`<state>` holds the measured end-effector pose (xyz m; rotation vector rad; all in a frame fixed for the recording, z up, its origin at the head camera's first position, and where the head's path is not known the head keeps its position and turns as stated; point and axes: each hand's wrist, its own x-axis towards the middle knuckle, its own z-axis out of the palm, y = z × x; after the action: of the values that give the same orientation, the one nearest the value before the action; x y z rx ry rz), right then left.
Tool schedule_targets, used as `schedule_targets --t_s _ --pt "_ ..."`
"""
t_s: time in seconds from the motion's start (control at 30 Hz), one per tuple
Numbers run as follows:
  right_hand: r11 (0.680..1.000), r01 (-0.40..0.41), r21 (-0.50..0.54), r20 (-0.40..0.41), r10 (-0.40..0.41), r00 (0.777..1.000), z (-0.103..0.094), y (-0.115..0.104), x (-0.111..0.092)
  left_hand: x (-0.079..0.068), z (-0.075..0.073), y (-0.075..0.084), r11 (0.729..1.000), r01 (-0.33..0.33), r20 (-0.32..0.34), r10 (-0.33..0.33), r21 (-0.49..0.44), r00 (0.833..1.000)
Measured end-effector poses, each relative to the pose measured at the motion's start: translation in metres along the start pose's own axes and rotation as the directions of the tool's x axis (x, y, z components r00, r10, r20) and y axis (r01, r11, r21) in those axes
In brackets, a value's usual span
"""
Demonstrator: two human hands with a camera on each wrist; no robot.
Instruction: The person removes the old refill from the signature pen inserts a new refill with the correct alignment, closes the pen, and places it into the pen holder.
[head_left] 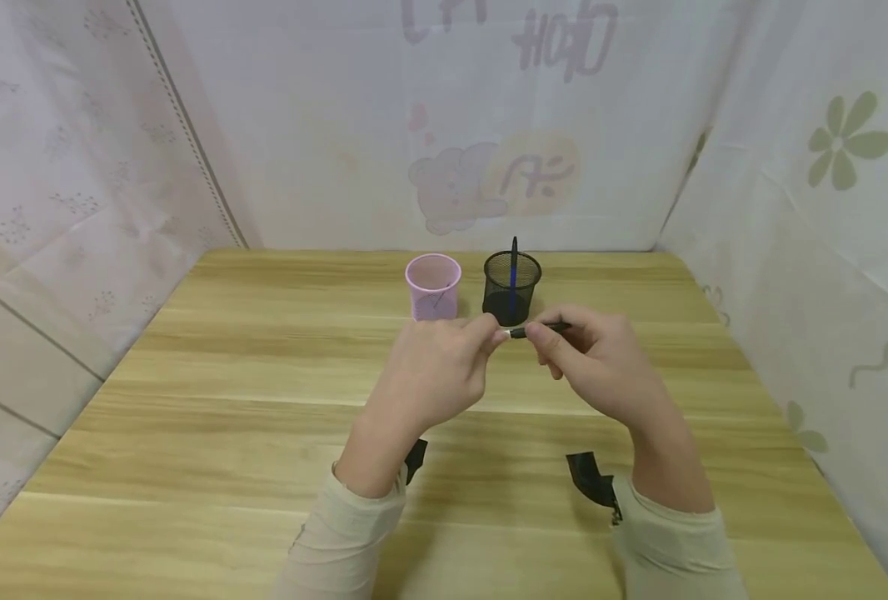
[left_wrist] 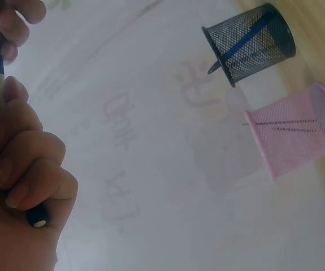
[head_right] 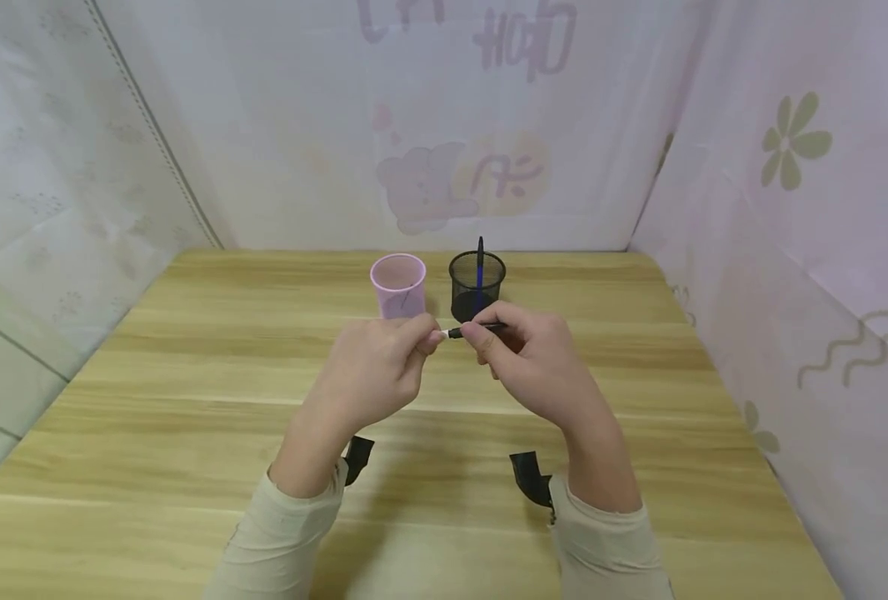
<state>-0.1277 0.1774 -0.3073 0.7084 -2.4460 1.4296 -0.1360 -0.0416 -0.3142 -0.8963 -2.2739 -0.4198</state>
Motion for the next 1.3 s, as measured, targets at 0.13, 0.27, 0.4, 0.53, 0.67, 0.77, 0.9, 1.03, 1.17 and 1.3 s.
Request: schedule_targets --t_s 0.13,0.27,0.4,0.53,0.67,0.77,0.9,1.03,1.17,1.3 --pt "0.999 0.050 -0.007 -0.060 -0.051 0.997 -0.002 -0.001 -0.002 0.002 -0.001 0.001 1.000 0.004 0.012 -0.004 -0.014 1.000" --pt "0.996 0.092 0.007 -0.105 -0.091 0.990 -0.002 -0.003 -0.004 0.003 -0.001 0.002 0.999 0.019 0.024 -0.018 -0.042 1.000" --pt "0.991 0.127 0.028 -0.140 -0.122 0.983 0.000 -0.004 -0.004 0.002 0.000 0.002 0.997 0.027 0.044 -0.024 -0.073 0.999" --pt "0.980 0.193 0.043 -0.145 -0.185 0.972 0.001 -0.003 -0.003 0.001 -0.002 0.000 0.994 0.037 0.047 -0.033 -0.098 0.998" --pt "0.959 0.269 0.091 -0.141 -0.255 0.956 0.000 -0.003 -0.001 0.000 -0.003 -0.001 0.994 0.029 0.018 -0.028 -0.109 0.999" --pt "0.947 0.298 0.119 -0.172 -0.276 0.946 0.001 -0.002 0.000 0.001 -0.003 0.000 0.993 0.009 0.004 -0.008 -0.119 1.000" --pt "0.931 0.336 0.143 -0.235 -0.298 0.925 0.003 -0.001 0.001 0.001 -0.003 0.000 0.987 0.002 0.014 0.001 -0.163 1.000" --pt "0.893 0.396 0.213 -0.265 -0.337 0.904 0.007 -0.001 0.002 0.000 -0.003 0.000 0.977 0.034 0.050 -0.024 -0.211 0.998" --pt "0.840 0.465 0.279 -0.268 -0.397 0.878 0.011 0.000 0.002 -0.002 -0.003 0.001 0.958 0.059 0.089 -0.035 -0.280 0.995" --pt "0.808 0.513 0.290 -0.266 -0.447 0.854 0.013 0.000 0.003 -0.002 -0.005 0.000 0.931 0.075 0.113 -0.036 -0.358 0.993"
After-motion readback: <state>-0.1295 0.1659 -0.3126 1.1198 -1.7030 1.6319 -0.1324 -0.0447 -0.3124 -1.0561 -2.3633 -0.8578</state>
